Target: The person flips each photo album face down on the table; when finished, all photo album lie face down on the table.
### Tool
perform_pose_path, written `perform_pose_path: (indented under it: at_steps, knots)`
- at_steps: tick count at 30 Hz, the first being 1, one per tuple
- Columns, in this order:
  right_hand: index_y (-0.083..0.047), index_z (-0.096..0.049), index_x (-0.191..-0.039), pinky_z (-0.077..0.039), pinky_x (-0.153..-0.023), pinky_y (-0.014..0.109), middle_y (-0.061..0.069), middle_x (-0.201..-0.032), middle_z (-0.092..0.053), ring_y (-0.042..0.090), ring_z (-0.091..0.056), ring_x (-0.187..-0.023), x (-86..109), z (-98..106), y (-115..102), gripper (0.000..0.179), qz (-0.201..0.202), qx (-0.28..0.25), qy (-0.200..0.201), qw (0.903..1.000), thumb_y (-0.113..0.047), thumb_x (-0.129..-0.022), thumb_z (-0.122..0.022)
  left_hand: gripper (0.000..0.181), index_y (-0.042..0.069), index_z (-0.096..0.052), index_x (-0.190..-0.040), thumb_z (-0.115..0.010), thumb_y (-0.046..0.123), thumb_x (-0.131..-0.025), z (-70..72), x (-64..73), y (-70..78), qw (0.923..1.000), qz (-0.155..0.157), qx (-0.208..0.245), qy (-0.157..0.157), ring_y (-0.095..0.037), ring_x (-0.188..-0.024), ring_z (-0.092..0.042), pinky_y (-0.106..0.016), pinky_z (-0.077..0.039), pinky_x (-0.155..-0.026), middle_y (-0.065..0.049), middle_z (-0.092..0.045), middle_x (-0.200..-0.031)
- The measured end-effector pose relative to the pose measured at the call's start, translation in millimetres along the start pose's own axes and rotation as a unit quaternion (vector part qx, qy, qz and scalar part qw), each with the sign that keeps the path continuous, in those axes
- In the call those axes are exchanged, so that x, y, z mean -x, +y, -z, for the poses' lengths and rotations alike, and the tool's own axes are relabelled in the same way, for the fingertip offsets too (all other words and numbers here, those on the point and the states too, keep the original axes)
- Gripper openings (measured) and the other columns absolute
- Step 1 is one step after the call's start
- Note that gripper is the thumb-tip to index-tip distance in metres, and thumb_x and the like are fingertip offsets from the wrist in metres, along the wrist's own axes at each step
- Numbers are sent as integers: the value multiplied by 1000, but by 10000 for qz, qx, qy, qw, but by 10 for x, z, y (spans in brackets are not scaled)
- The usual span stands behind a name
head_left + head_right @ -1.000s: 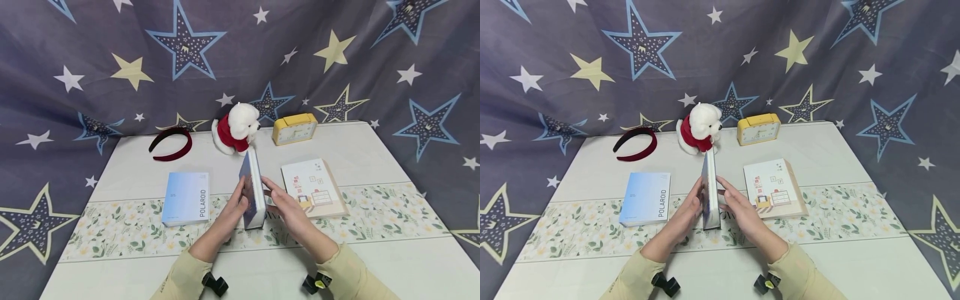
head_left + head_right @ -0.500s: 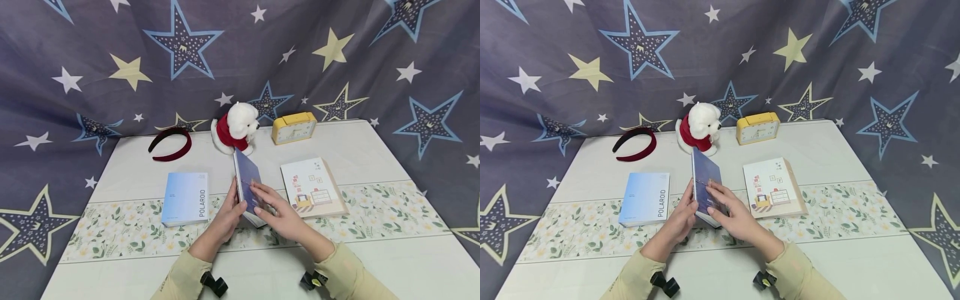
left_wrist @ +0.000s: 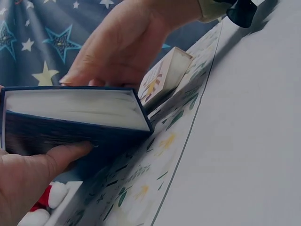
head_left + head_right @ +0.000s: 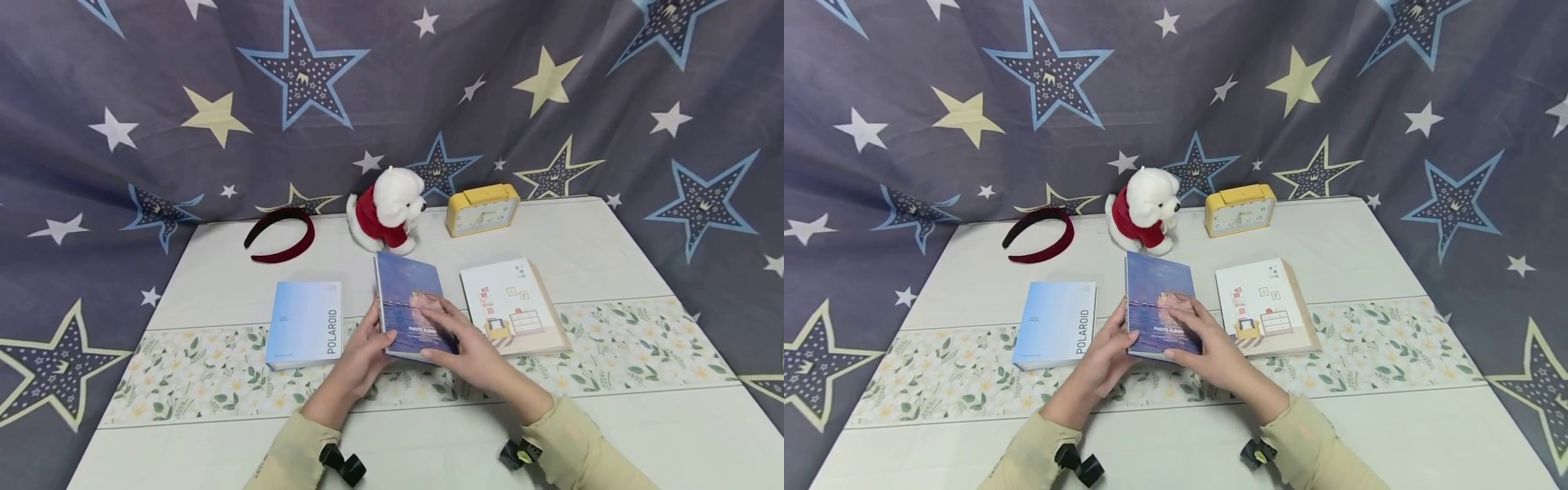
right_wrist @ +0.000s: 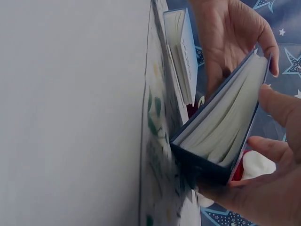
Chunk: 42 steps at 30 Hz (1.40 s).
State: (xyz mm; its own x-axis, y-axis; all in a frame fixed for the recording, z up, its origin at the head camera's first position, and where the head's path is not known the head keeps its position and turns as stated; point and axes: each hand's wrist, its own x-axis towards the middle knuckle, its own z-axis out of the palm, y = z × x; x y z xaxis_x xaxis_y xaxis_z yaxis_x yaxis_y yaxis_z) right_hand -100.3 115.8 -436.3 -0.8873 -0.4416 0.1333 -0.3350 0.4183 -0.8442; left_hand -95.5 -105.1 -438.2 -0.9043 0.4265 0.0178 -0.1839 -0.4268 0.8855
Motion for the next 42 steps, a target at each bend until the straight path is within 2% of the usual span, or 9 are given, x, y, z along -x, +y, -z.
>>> perform_pose_path:
  at_steps: [7, 14, 18, 21, 24, 27, 32, 37, 42]
  knots:
    - [-14, -38, -151, -28, -107, 63, 21, -160, -12, 46, -22, -141, 32, 49, 36, 72, -209, 285, -106, 9993, -30, -89, -72, 76, 25, -3, -159, -45, 2, -99, 54, 25, 28, 9999, 63, -118, 34, -31, -130, -47, -47, -44, -101, -10, -20, -161]
    - [-10, -30, -154, -29, -106, 62, 25, -159, -11, 48, -24, -139, 68, 69, 30, 78, -643, 793, -207, 9946, -40, -92, -66, 73, 16, -1, -158, -44, 2, -101, 93, 47, 26, 9987, 106, -473, 166, -33, -132, -45, -38, -46, -100, -10, -19, -161]
    - [-10, -31, -153, -29, -107, 61, 27, -158, -14, 48, -26, -138, 70, 81, 21, 75, -604, 955, -179, 9934, -36, -92, -67, 68, 14, -1, -158, -37, 2, -103, 133, 41, -10, 9954, 198, -889, 306, -34, -136, -38, -37, -44, -102, -9, -14, -162]
    - [-9, -32, -153, -29, -107, 61, 26, -158, -16, 47, -27, -139, 69, 90, 18, 73, -550, 1085, -178, 9924, -33, -93, -67, 67, 15, -1, -158, -34, 0, -102, 147, 34, -49, 9874, 232, -1498, 455, -31, -142, -29, -40, -35, -109, -8, -10, -163]
    - [-10, -33, -152, -30, -107, 62, 25, -158, -17, 47, -28, -138, 73, 99, 22, 72, -543, 1220, -185, 9909, -32, -93, -67, 68, 11, 1, -158, -35, -2, -101, 142, 25, -87, 9686, 170, -2404, 616, -27, -147, -14, -41, -18, -116, -8, -5, -163]
    - [-9, -33, -152, -31, -106, 62, 25, -157, -18, 47, -30, -137, 79, 103, 28, 71, -529, 1366, -173, 9891, -31, -94, -66, 69, 2, 2, -155, -39, -3, -100, 121, 11, -114, 9366, -27, -3432, 706, -26, -148, -5, -42, -8, -118, -14, -3, -162]
    - [-9, -34, -152, -35, -104, 60, 25, -157, -20, 46, -33, -136, 82, 92, 32, 70, -512, 1549, -169, 9864, -30, -94, -66, 67, -8, -4, -152, -45, 0, -99, 89, 3, -128, 8844, -171, -4586, 850, -34, -147, -12, -46, -12, -117, -24, -10, -159]
    - [-9, -35, -152, -38, -103, 58, 25, -157, -21, 44, -37, -134, 87, 82, 3, 67, -453, 1727, -201, 9837, -28, -95, -64, 65, -11, -11, -151, -48, 4, -100, 86, 5, -109, 8540, -10, -5139, 808, -37, -145, -17, -48, -16, -116, -27, -15, -157]
    - [-4, -40, -148, -40, -100, 58, 28, -154, -26, 46, -41, -131, 93, 56, -63, 60, -456, 2079, -296, 9766, -24, -97, -63, 61, -11, -26, -148, -56, 9, -98, 103, 19, -48, 8091, 200, -5819, 794, -41, -140, -29, -50, -27, -112, -29, -27, -153]
